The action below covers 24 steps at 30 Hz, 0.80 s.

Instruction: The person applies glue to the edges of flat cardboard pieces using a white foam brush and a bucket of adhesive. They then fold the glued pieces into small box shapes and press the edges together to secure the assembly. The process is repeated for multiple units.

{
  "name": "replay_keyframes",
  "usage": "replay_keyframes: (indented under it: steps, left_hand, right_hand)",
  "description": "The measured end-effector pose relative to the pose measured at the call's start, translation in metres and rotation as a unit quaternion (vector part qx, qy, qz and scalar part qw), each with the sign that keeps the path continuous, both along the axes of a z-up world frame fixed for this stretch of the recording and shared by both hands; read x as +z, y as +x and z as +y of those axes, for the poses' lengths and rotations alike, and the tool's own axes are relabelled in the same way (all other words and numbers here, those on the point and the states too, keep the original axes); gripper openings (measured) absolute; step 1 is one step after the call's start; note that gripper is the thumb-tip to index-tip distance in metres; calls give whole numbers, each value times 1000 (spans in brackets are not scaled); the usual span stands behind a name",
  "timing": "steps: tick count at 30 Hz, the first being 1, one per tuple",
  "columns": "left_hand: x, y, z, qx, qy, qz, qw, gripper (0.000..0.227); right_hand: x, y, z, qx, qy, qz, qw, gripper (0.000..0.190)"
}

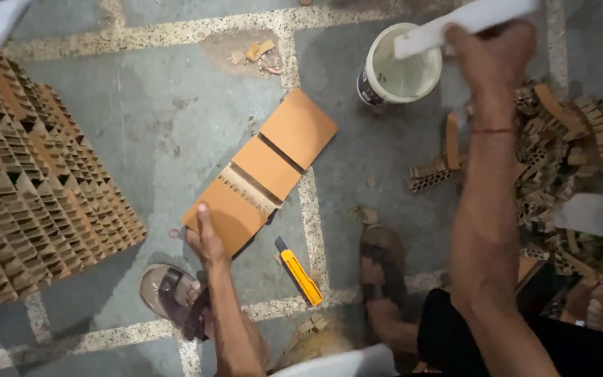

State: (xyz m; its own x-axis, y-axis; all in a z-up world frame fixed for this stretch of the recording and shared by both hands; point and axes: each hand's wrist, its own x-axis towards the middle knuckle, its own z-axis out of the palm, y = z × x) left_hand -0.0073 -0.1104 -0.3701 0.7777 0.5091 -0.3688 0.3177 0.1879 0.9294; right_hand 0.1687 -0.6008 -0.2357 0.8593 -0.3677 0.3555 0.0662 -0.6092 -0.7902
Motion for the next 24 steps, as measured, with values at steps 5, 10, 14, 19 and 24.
replay_keyframes:
  steps: [5,10,14,19,24]
  left_hand:
    - [6,3,-4,-26,76,10,997,47]
    - [-1,12,-8,-15,98,28,995,45]
    - [4,20,-18,-1,103,-10,995,41]
    - [20,21,-19,-30,102,-19,994,40]
    - [19,23,-27,-21,62,-45,997,37]
  right_hand:
    - [10,-20,2,-69,348,171,919,20]
    - [-34,-50,0,-97,415,254,868,18]
    - [-44,-111,30,-75,608,137,778,24]
    - [-49,-162,137,50,614,152,773,14]
    - [-33,-161,214,207,222,106,947,37]
